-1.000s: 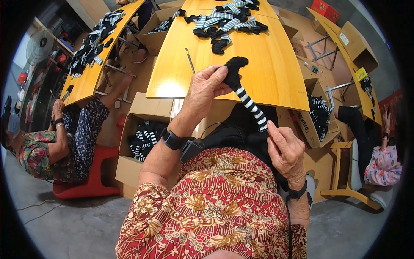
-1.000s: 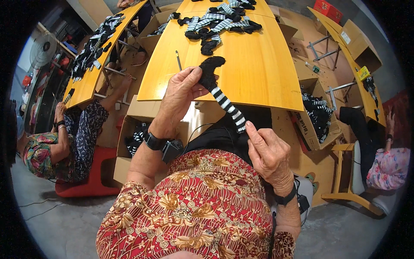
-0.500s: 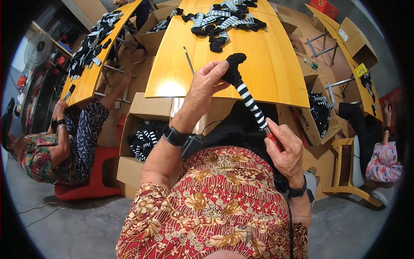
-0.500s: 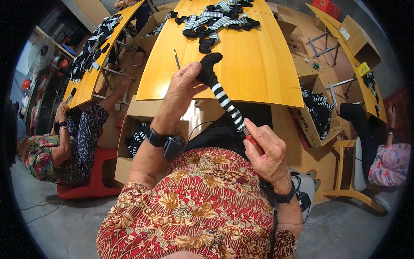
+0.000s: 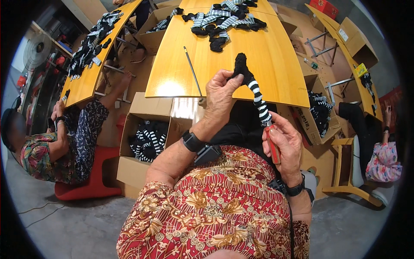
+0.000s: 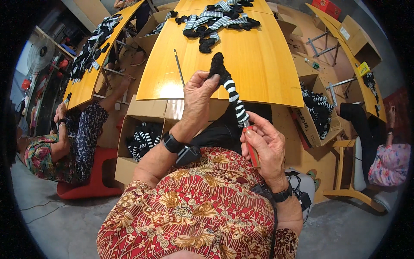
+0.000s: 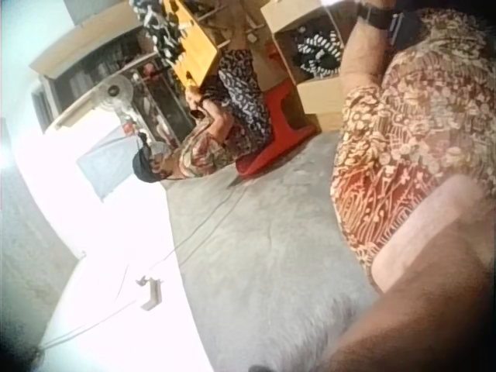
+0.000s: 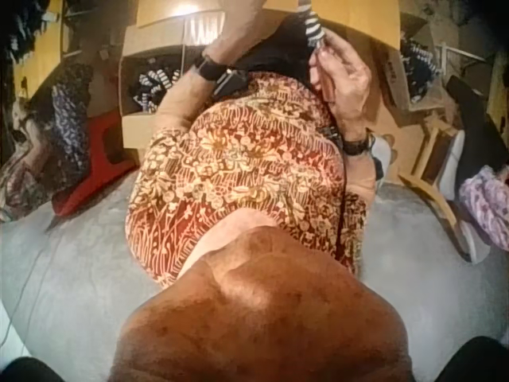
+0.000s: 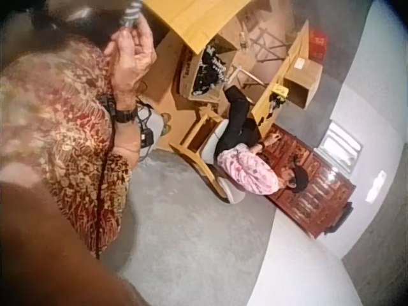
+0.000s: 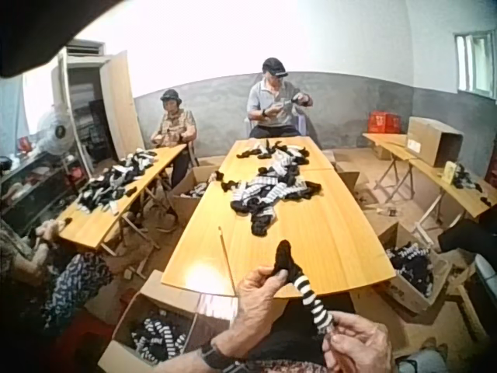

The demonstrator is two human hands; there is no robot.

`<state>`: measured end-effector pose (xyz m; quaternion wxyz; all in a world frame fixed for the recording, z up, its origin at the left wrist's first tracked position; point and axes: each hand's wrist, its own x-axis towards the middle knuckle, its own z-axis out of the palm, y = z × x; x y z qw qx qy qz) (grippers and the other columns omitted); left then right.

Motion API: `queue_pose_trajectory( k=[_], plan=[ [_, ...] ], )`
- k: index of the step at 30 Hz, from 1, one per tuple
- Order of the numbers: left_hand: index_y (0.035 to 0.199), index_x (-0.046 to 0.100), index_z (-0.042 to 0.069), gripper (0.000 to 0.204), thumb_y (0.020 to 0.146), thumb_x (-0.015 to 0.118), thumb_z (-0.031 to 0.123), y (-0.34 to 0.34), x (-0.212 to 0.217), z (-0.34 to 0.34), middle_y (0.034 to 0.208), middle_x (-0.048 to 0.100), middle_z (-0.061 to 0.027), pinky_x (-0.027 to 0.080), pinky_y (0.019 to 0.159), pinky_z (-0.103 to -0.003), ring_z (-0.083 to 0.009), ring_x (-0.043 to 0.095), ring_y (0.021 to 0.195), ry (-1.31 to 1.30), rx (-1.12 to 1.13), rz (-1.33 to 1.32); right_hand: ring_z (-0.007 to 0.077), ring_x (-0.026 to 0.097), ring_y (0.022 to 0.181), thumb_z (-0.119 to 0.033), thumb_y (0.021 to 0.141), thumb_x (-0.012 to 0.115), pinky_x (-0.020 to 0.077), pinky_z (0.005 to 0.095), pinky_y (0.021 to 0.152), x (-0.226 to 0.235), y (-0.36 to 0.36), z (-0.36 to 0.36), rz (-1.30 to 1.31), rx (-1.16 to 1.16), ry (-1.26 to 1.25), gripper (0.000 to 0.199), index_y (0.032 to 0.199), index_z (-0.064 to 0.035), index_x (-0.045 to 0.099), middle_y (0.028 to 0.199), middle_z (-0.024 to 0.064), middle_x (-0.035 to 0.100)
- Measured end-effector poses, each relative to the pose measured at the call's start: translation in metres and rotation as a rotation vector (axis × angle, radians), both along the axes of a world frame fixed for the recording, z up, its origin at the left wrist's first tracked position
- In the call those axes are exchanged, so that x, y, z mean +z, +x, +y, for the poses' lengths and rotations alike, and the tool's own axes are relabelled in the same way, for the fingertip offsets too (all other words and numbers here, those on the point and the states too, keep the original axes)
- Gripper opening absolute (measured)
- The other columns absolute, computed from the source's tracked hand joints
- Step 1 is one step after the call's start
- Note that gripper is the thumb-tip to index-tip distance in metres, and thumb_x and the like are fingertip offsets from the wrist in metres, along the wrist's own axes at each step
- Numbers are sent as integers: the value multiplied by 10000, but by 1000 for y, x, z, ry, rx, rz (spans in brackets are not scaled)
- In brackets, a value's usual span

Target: The person uses a red-handled screwdriver to push the toe of a black and white striped sock inside out, then pulls the sock over the tool to straighten it. They repeat this process with another sock, manipulating the fabric with their hands and the tool to restore its shape.

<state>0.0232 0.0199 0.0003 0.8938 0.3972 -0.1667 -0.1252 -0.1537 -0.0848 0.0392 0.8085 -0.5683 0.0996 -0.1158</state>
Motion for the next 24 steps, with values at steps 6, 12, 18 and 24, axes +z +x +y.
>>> queue_pose_trajectory(
  k=[6,12,18,24],
  plan=[
    [930,612,53,90,868,677,67,-11,4,-3,885,653,-4,485,759,-216,-74,601,820,24,-76,40,74,554,602,-32,903,554,457,190,531,-11,3,6,-56,-119,-269,408,1304,18,498,861,77,608],
    [970,589,115,113,886,657,84,-11,1,6,921,657,0,502,774,-243,-85,617,826,26,-115,19,128,572,677,4,845,597,478,245,622,-9,6,0,-76,-158,-701,466,1302,-6,512,894,86,614],
    [1037,558,111,180,880,623,54,49,14,52,976,663,-53,514,819,-319,-171,650,907,-108,71,61,208,620,761,-25,755,667,496,299,725,25,1,-32,-13,115,-1049,464,1211,-27,581,918,133,639],
    [1066,555,31,221,880,661,84,67,21,79,972,659,-74,524,808,-285,-164,652,879,67,162,-74,173,638,837,-60,797,645,497,288,773,4,25,-59,101,-124,-1133,319,1107,14,633,938,128,667]
  ],
)
